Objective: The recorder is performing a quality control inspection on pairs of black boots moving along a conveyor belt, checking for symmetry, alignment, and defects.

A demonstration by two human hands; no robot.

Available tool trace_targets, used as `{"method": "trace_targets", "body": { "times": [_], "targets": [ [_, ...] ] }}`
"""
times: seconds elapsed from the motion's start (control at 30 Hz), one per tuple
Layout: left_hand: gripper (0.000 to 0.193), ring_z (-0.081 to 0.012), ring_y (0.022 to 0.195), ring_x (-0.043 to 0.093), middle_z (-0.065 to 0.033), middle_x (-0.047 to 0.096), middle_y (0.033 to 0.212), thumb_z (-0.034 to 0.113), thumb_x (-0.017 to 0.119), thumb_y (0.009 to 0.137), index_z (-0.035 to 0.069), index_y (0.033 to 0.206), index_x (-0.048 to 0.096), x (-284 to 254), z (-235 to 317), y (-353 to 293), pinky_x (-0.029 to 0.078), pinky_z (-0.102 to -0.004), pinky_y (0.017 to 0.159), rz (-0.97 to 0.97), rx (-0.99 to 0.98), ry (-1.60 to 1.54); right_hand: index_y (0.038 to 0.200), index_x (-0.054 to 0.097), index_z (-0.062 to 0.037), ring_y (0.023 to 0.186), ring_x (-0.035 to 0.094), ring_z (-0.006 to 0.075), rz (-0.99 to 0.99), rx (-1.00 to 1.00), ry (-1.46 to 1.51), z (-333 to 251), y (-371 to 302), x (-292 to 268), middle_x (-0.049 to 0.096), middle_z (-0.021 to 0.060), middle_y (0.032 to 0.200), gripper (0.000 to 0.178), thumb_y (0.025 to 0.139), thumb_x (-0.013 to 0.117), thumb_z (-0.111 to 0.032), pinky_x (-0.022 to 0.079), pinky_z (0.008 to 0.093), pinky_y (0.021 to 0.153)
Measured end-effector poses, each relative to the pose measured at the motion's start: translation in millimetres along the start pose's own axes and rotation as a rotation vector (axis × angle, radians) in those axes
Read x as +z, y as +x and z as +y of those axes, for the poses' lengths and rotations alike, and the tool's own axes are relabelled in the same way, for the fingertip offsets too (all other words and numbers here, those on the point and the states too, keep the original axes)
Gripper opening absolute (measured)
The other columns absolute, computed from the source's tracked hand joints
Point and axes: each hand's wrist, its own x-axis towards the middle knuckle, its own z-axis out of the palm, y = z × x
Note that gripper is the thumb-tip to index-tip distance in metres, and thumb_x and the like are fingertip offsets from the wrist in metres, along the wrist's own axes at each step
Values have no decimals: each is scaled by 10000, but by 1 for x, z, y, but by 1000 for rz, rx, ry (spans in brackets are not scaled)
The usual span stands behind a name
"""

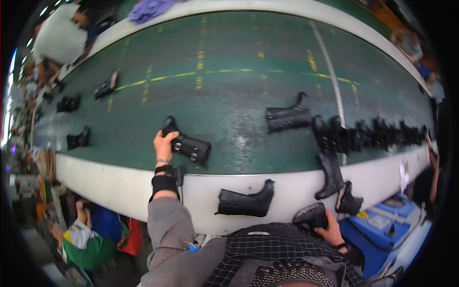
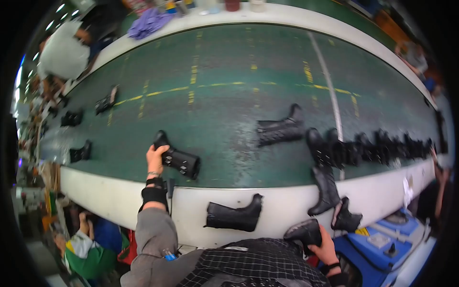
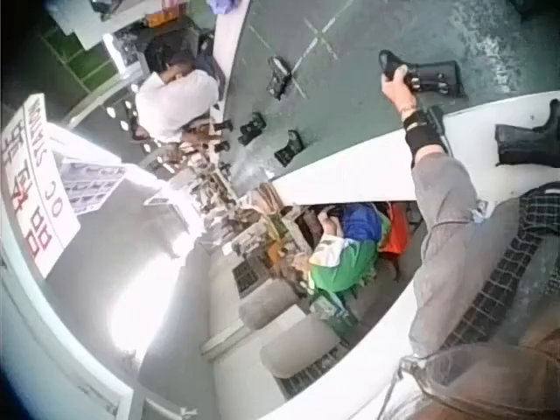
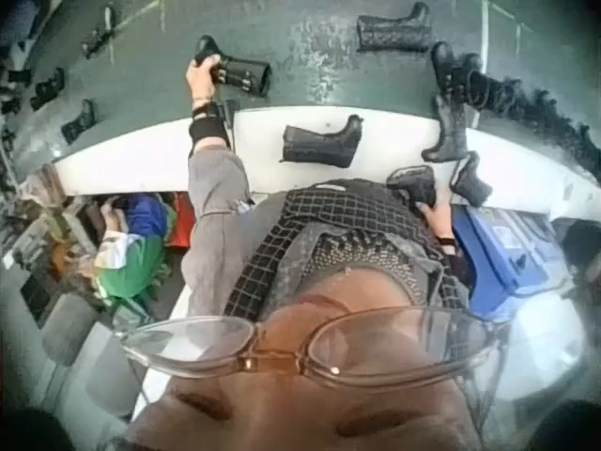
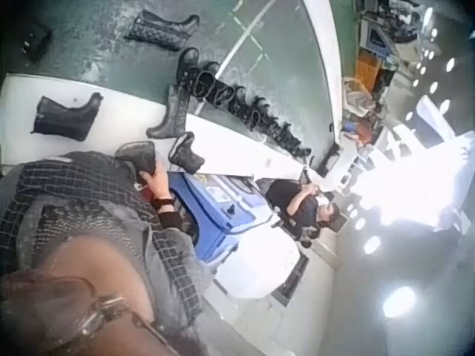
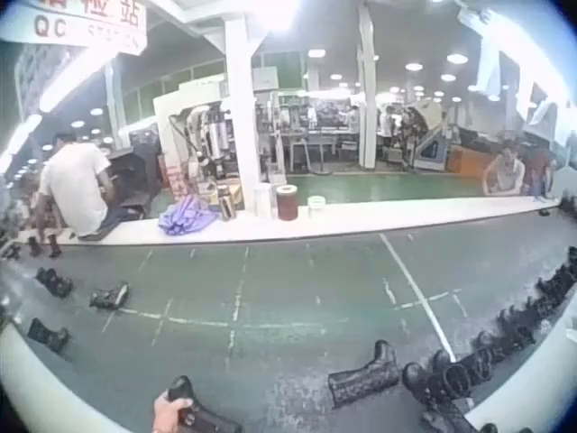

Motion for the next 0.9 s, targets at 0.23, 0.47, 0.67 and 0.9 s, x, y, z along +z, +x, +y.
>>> {"method": "trace_targets", "body": {
  "times": [0.23, 0.47, 0.67, 0.9],
  "targets": [
    [539, -256, 776, 619, -157, 617, 885, 250, 640, 561, -39, 1007, 545, 121, 40, -88, 536, -345, 690, -572, -138, -568, 1254, 450, -4, 1054, 515, 376, 232, 2, 40, 23, -29, 15, 535, 208, 1124, 719, 640, 761, -212, 417, 392, 914],
    [620, -291, 851, 604, -168, 595, 946, 236, 644, 504, -37, 1049, 536, 202, 66, -181, 531, -347, 735, -815, -56, -579, 1073, 567, -7, 941, 546, 374, 265, 68, -277, -18, -25, -7, 592, 191, 956, 483, 678, 716, -241, 434, 432, 812],
    [630, -287, 853, 604, -158, 593, 947, 229, 649, 520, -34, 1081, 532, 222, 70, -227, 529, -346, 758, -859, -89, -621, 1008, 608, -7, 849, 602, 354, 426, -199, 125, -36, -10, -24, 626, 178, 899, 339, 739, 679, -200, 483, 396, 750],
    [668, -301, 832, 609, -165, 600, 934, 247, 649, 555, -22, 1151, 513, 241, 52, -247, 515, -366, 773, -868, -223, -701, 1092, 567, 2, 945, 571, 340, 799, -319, 142, -17, 28, -55, 598, 176, 1014, 403, 728, 670, -138, 459, 374, 833]
  ]
}}
